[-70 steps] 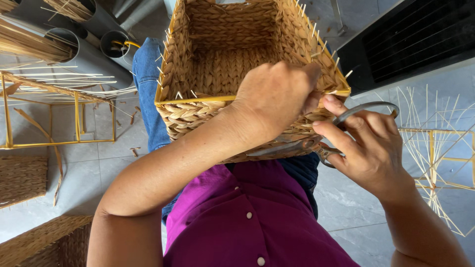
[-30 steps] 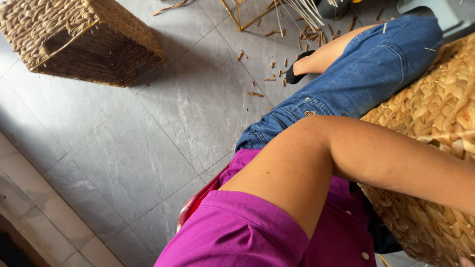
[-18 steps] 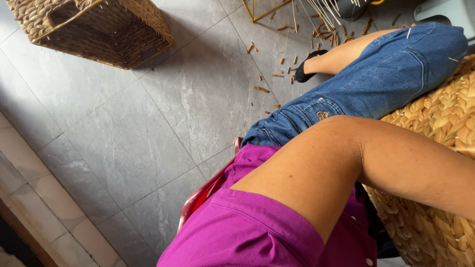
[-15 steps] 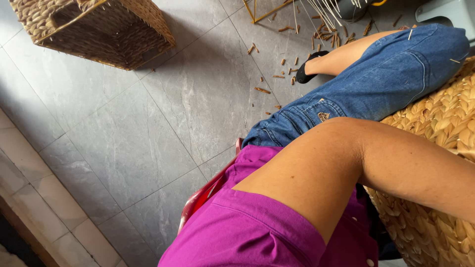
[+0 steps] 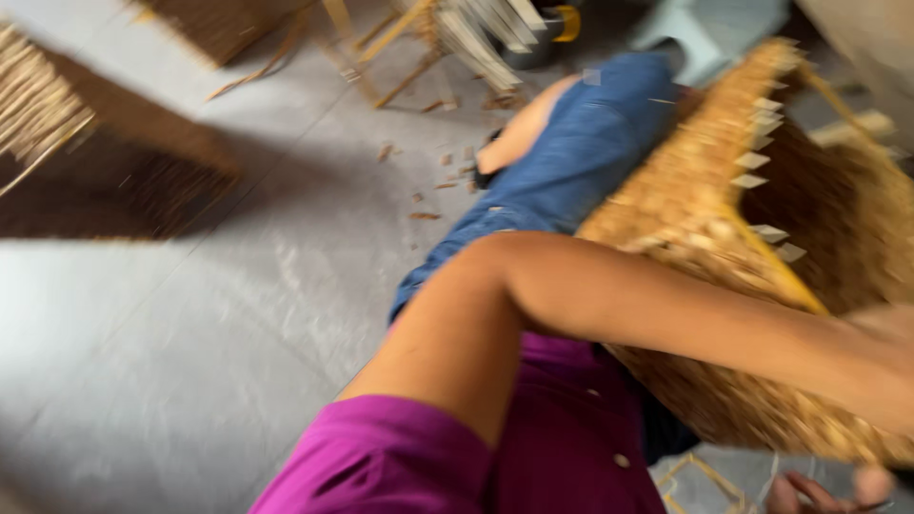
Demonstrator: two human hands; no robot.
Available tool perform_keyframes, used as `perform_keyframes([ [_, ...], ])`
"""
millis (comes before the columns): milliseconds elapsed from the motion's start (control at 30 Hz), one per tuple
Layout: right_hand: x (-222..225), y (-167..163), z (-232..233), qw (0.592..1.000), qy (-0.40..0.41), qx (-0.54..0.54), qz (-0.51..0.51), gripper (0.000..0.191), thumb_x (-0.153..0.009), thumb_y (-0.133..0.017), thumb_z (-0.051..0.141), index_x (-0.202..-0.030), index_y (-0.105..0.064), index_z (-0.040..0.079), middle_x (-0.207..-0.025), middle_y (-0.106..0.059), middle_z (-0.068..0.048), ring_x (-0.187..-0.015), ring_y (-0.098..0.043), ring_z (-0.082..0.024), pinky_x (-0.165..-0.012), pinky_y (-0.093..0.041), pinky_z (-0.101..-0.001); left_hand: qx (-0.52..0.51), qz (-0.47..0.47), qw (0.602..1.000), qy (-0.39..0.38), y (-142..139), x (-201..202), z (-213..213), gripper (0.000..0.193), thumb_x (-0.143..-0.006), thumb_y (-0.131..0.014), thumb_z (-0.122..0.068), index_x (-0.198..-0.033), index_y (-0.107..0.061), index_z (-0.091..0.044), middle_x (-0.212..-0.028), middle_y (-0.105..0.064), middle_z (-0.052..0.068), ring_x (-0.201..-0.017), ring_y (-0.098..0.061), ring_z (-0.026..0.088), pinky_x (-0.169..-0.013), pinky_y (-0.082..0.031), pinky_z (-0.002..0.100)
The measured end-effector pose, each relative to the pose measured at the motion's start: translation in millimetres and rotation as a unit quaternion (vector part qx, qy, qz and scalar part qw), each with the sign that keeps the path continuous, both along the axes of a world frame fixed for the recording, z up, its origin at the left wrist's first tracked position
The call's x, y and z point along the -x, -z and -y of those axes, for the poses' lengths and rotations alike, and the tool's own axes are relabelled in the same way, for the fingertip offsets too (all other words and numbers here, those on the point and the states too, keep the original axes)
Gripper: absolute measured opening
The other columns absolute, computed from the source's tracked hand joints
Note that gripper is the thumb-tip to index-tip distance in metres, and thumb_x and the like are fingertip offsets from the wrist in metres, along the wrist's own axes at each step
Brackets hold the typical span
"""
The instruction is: The person sits on the floor with a woven water-hyacinth basket on their lap and uses scissors to snip off the protruding straw ends sticking out from the basket's rim and walls. They rotate the basket to reach different sides, pulling trimmed pieces free and letting clippings fall to the floor.
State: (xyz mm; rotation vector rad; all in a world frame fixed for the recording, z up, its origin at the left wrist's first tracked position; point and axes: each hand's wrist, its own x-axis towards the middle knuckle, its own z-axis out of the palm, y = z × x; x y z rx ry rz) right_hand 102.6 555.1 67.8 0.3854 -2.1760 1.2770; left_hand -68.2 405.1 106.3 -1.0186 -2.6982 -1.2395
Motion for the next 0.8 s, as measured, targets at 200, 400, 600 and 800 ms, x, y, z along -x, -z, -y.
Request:
perform_keyframes([
  [200,-33.8,24.2,-26.2,0.974,0.029,0.179,0.137,0.031,-0.107,-0.066,-0.003,-0.128,-0.045,0.005,-0.116,-0.063,-0.01,-0.086,-0.069,-0.018,-0.067,-0.055,-0.0226,0.032,-0.079,0.995,-0.045,-53.2,-61.6,4.3,0.025,-0.091,-0.06,-0.017,-0.114,-0.067,-0.009,-0.079,-0.076,0.007,-0.069,-0.076,0.022,-0.052,-0.057,0.039],
  [400,-7.5,48.7,-46.4,0.913,0.072,0.316,0.246,0.027,-0.102,-0.067,0.003,-0.122,-0.05,0.006,-0.09,-0.057,-0.007,-0.068,-0.057,-0.015,-0.055,-0.048,-0.0264,-0.146,-0.152,0.972,-0.108,-102.1,-118.4,92.5,0.021,-0.1,-0.068,-0.029,-0.104,-0.072,-0.008,-0.079,-0.074,0.005,-0.053,-0.065,0.019,-0.042,-0.045,0.036],
  [600,21.9,34.6,-47.8,0.863,0.079,0.4,0.298,0.023,-0.1,-0.063,0.02,-0.116,-0.048,0.011,-0.115,-0.074,-0.013,-0.091,-0.074,-0.019,-0.065,-0.056,-0.0259,-0.366,-0.103,0.902,-0.205,-134.0,-134.1,153.1,0.008,-0.111,-0.068,-0.01,-0.106,-0.064,-0.005,-0.094,-0.069,0.003,-0.069,-0.065,0.01,-0.062,-0.052,0.023],
  [800,53.8,7.1,-42.9,0.869,-0.047,0.436,0.231,0.061,-0.104,-0.059,0.045,-0.147,-0.034,0.01,-0.147,-0.052,-0.011,-0.127,-0.057,-0.024,-0.105,-0.047,-0.038,-0.586,-0.162,0.782,-0.138,-125.9,-114.0,231.2,0.01,-0.114,-0.058,-0.01,-0.112,-0.052,-0.001,-0.082,-0.057,0.006,-0.039,-0.049,0.013,-0.04,-0.038,0.027],
])
